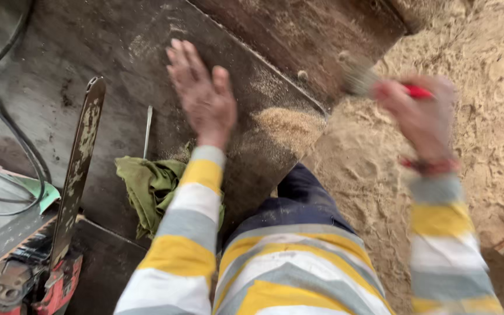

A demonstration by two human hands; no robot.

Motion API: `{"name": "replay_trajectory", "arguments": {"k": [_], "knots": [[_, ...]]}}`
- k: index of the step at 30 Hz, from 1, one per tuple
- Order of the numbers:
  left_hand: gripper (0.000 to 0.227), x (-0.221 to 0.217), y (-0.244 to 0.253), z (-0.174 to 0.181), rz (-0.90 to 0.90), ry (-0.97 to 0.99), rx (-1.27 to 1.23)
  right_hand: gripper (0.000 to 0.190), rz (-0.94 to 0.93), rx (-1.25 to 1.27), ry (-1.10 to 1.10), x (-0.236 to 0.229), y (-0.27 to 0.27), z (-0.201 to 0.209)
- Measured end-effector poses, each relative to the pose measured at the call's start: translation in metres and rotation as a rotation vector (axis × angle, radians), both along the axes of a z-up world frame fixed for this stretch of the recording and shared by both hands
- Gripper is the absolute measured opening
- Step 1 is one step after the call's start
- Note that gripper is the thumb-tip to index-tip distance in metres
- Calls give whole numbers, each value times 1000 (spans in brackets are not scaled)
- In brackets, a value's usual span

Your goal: The person cleans and maintains a chainsaw by using a screwdriver to tighten a screw on the guide bar, brushing away sawdust with a paintbrush, and wiping the machine with a cloth.

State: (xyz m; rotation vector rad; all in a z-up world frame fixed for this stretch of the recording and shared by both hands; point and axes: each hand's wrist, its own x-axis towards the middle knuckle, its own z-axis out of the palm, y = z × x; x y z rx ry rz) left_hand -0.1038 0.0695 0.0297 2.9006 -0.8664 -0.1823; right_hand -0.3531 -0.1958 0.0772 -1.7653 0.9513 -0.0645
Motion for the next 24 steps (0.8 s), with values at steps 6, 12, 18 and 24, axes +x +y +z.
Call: {"name": "replay_trajectory", "arguments": {"k": [6,12,18,24], "knots": [[64,-123,-50,25,-354,594,-446,15,-153,-225,-205,24,-1,45],[27,-51,31,48,320,258,-702,17,148,17,-345,137,120,40],[30,-2,42,27,130,159,-514,18,-57,-110,463,-27,62,52],[21,1,40,14,135,250,-522,20,24,4,-12,4,126,77]]}}
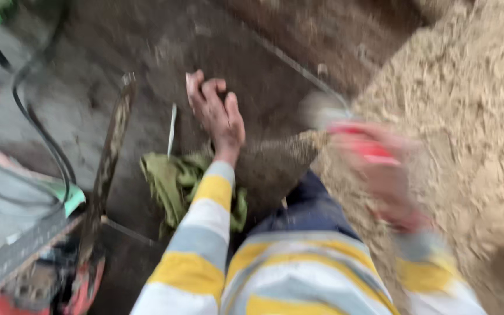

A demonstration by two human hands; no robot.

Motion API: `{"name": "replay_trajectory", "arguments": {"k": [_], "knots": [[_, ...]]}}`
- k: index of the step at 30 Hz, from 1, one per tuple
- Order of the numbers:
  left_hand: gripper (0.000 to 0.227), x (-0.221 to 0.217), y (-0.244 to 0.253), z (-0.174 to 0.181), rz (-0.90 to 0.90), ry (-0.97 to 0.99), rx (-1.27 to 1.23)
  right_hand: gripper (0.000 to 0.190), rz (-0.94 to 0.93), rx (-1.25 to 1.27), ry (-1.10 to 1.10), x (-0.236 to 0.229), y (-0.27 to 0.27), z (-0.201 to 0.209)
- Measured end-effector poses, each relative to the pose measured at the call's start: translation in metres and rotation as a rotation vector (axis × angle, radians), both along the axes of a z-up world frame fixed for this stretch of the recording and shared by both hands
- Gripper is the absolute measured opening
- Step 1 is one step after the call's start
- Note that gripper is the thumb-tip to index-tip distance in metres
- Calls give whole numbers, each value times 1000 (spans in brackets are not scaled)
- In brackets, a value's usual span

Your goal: The person cleans and maintains a chainsaw by using a screwdriver to tighten a screw on the guide bar, brushing away sawdust with a paintbrush, and wiping the machine with a cloth.

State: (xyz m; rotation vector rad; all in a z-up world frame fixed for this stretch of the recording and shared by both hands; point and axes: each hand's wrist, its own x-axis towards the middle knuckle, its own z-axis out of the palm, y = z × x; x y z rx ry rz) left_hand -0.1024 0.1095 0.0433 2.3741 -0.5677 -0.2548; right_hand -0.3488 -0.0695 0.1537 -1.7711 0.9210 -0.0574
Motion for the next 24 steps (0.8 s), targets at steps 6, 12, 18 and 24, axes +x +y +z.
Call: {"name": "replay_trajectory", "arguments": {"k": [6,12,18,24], "knots": [[24,12,23,-5,-113,138,-101,25,92,-92,43,5,19,-23],[34,32,6,-9,-93,277,-286,16,-45,-259,79,-31,-16,5],[46,46,24,82,-127,373,36,22,169,9,-117,55,120,7],[74,-6,79,151,-381,-101,521,17,-29,-414,376,-55,-1,-7]]}}
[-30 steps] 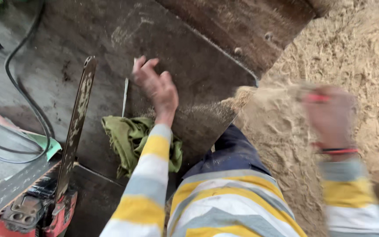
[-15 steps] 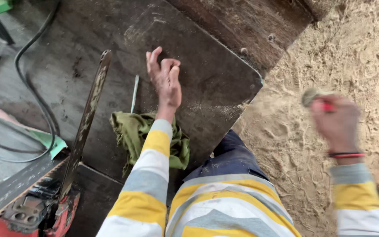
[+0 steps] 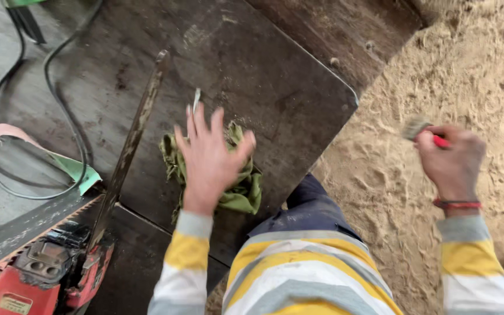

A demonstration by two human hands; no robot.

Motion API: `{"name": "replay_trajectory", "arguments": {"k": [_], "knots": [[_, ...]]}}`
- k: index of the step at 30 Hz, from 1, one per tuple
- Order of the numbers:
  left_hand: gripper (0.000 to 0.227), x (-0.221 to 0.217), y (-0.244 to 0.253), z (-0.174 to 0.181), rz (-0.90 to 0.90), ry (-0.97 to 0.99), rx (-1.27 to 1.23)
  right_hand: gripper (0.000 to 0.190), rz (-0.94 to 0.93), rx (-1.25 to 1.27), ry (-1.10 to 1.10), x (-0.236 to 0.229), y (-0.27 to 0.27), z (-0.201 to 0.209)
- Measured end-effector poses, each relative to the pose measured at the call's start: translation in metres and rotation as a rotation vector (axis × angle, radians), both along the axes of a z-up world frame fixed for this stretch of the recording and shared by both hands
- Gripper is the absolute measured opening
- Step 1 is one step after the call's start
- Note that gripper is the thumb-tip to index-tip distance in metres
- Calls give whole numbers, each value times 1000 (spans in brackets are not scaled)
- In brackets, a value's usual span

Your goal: The person cleans and maintains a chainsaw by using a screwdriver to tighten a screw on the guide bar, brushing away sawdust with a paintbrush, and wiping the machine with a cloth.

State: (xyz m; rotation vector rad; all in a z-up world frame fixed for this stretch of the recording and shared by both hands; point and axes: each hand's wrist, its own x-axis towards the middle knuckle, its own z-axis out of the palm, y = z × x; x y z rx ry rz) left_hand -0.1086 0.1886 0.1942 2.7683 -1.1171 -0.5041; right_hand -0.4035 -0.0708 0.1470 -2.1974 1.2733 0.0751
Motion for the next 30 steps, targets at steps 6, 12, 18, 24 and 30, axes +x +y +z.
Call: {"name": "replay_trajectory", "arguments": {"k": [6,12,18,24,30], "knots": [[94,-38,32,-5,169,145,380,22,152,485,-117,51,84,-9],[43,-70,-29,-6,222,561,-19,23,-355,556,-533,20,24,24],[46,-106,-124,-13,242,861,-475,45,209,252,-441,-11,41,28],[76,-111,-187,-50,22,725,-444,14,174,-51,92,-105,-81,-44],[80,-109,-205,-66,74,712,-461,29,69,290,554,-207,-105,-115]]}}
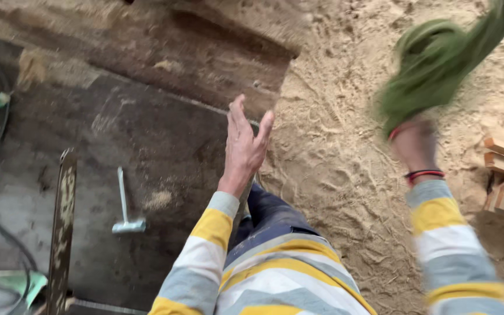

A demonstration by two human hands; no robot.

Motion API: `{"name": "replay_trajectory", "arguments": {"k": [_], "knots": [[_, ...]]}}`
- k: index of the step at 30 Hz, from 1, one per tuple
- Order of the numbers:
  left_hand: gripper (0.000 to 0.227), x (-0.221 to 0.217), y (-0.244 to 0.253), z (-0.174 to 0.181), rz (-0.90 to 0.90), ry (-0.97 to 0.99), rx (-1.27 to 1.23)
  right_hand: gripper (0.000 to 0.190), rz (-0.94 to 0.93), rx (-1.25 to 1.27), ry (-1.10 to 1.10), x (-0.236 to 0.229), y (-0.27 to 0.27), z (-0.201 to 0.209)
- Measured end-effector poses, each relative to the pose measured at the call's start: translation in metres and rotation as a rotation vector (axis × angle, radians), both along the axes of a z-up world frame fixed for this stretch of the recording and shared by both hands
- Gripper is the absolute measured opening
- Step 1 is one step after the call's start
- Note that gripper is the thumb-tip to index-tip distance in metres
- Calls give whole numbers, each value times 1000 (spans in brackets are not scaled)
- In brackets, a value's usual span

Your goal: The person cleans and maintains a chainsaw by using a screwdriver to tighten a screw on the guide bar, brushing away sawdust with a paintbrush, and wiping the machine with a cloth.

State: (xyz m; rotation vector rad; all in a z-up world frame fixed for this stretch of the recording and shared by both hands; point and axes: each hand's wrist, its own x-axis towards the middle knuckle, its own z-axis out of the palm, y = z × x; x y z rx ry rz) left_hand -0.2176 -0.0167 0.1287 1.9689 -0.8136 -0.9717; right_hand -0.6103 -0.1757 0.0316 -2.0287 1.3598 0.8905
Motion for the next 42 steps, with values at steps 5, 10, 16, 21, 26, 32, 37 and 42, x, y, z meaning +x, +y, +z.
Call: {"name": "replay_trajectory", "arguments": {"k": [5,10,16,21,26,32,37,42], "knots": [[72,-3,-2,-11,-253,29,225,45,-8,-127,109,2,27,7],[83,-25,-13,-14,-603,-71,-106,41,37,214,-110,105,-1,108],[67,-37,-26,-1,-428,413,-306,18,-195,576,-867,208,-24,173],[58,-8,-12,-30,-177,937,-240,14,-446,619,-1080,260,-19,149],[55,20,16,-27,65,1187,-142,46,-528,546,-1104,321,13,136],[64,63,20,-9,643,1086,-179,87,-384,867,-1248,336,64,129],[74,103,31,1,718,960,27,51,234,213,-1256,359,54,106],[59,130,39,-34,955,877,78,38,361,517,-1120,371,31,92]]}}
